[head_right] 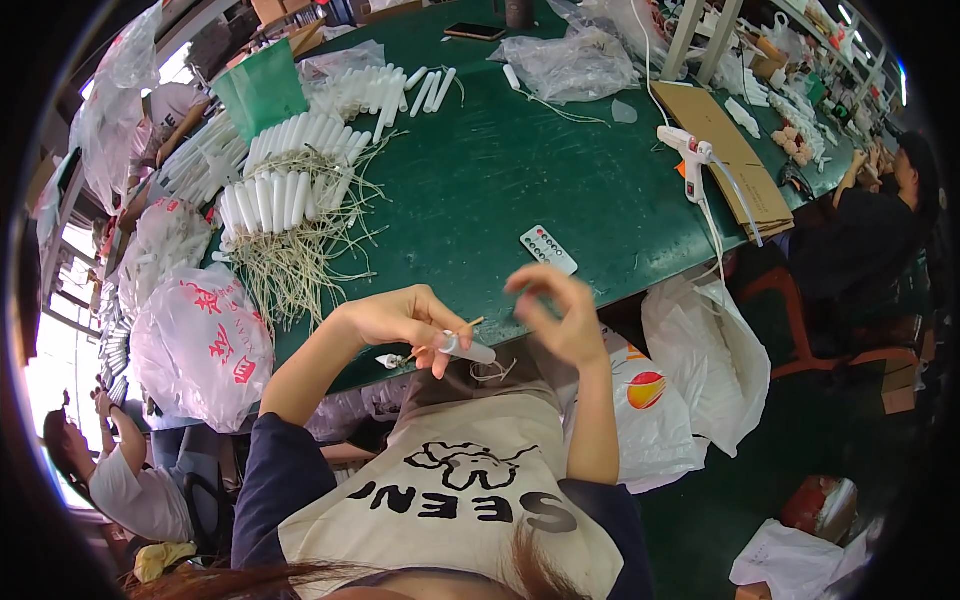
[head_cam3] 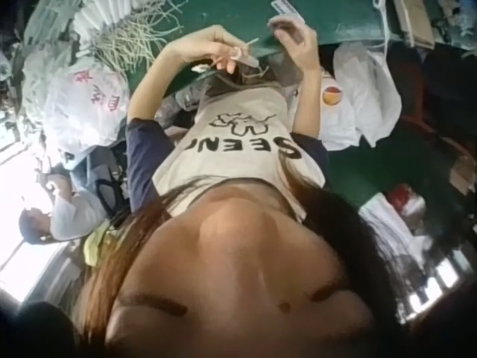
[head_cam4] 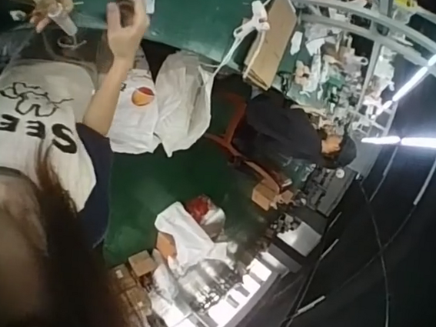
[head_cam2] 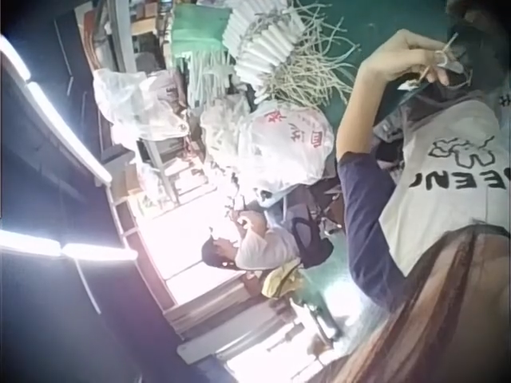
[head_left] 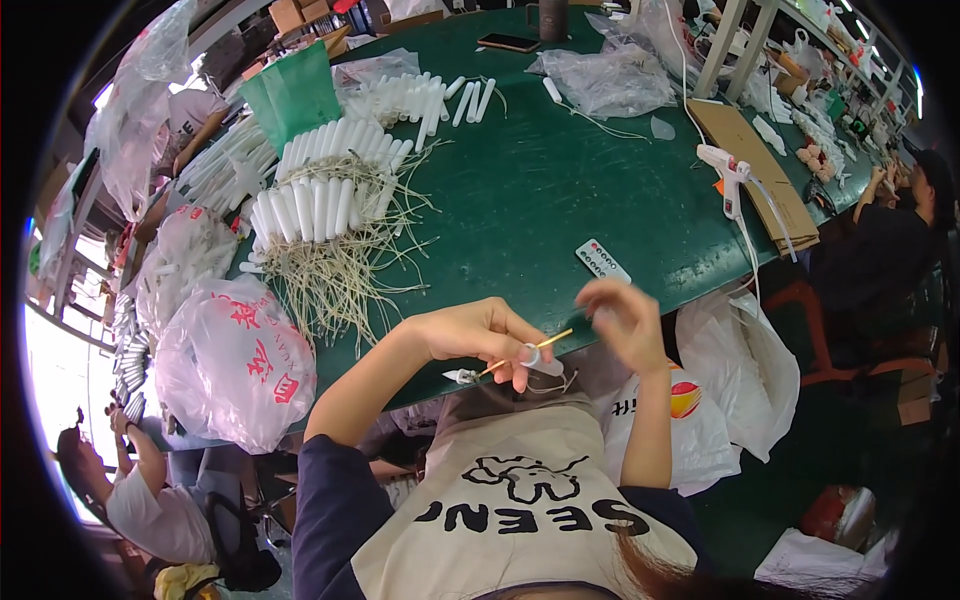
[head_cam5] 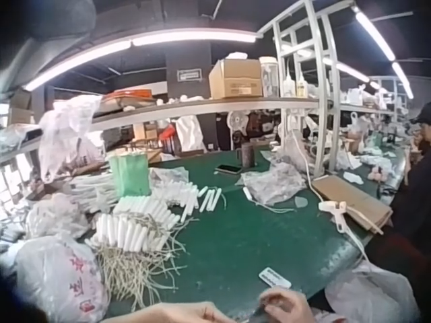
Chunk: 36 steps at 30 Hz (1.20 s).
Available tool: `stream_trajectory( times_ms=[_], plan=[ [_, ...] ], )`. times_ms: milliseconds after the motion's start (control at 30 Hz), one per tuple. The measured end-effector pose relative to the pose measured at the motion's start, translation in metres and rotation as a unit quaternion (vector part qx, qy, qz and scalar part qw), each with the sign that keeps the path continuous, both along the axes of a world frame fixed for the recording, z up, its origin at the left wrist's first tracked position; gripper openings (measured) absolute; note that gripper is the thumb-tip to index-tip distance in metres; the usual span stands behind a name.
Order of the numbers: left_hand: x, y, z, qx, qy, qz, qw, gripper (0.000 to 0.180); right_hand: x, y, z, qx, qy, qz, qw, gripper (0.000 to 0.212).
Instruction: Assembling plastic tube components by connecting rods and bases at a factory workstation.
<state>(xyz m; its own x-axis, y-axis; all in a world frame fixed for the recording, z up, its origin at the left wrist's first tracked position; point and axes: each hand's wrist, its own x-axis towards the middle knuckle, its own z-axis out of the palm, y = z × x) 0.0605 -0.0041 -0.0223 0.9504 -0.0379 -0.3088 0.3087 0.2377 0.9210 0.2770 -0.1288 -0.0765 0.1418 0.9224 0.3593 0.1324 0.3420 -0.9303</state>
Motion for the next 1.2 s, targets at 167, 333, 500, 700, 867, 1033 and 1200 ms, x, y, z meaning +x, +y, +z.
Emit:
stream_trajectory(
  times_ms=[167, 333, 500, 700, 867, 1033, 1200],
  plan=[
    [-0.002, -0.016, 0.003, 0.02, 0.016, -0.016, 1.0, 0.029, 0.014, 0.045, -0.03, -0.012, -0.355, -0.352, 0.866, 0.03],
    [-0.006, -0.014, -0.003, 0.019, 0.039, -0.006, 0.999, 0.028, 0.01, 0.054, -0.044, -0.079, -0.429, -0.376, 0.817, 0.04],
    [-0.008, -0.011, -0.009, 0.009, 0.053, 0.006, 0.999, 0.031, 0.011, 0.053, -0.037, -0.066, -0.348, -0.338, 0.872, 0.04],
    [-0.007, -0.013, -0.012, -0.031, 0.04, 0.05, 0.997, 0.029, 0.005, 0.04, -0.021, -0.063, -0.137, -0.245, 0.958, 0.039],
    [-0.005, -0.012, -0.014, -0.052, 0.053, 0.064, 0.995, 0.029, 0.004, 0.022, 0.002, -0.14, 0.023, -0.096, 0.985, 0.031],
    [0.0, -0.018, 0.0, 0.015, 0.038, 0.056, 0.998, 0.029, 0.01, 0.012, 0.004, -0.172, 0.062, -0.04, 0.982, 0.016],
    [0.0, -0.023, 0.006, 0.041, 0.016, 0.038, 0.998, 0.03, 0.023, 0.004, 0.004, -0.189, 0.05, 0.005, 0.981, 0.027]
  ],
)
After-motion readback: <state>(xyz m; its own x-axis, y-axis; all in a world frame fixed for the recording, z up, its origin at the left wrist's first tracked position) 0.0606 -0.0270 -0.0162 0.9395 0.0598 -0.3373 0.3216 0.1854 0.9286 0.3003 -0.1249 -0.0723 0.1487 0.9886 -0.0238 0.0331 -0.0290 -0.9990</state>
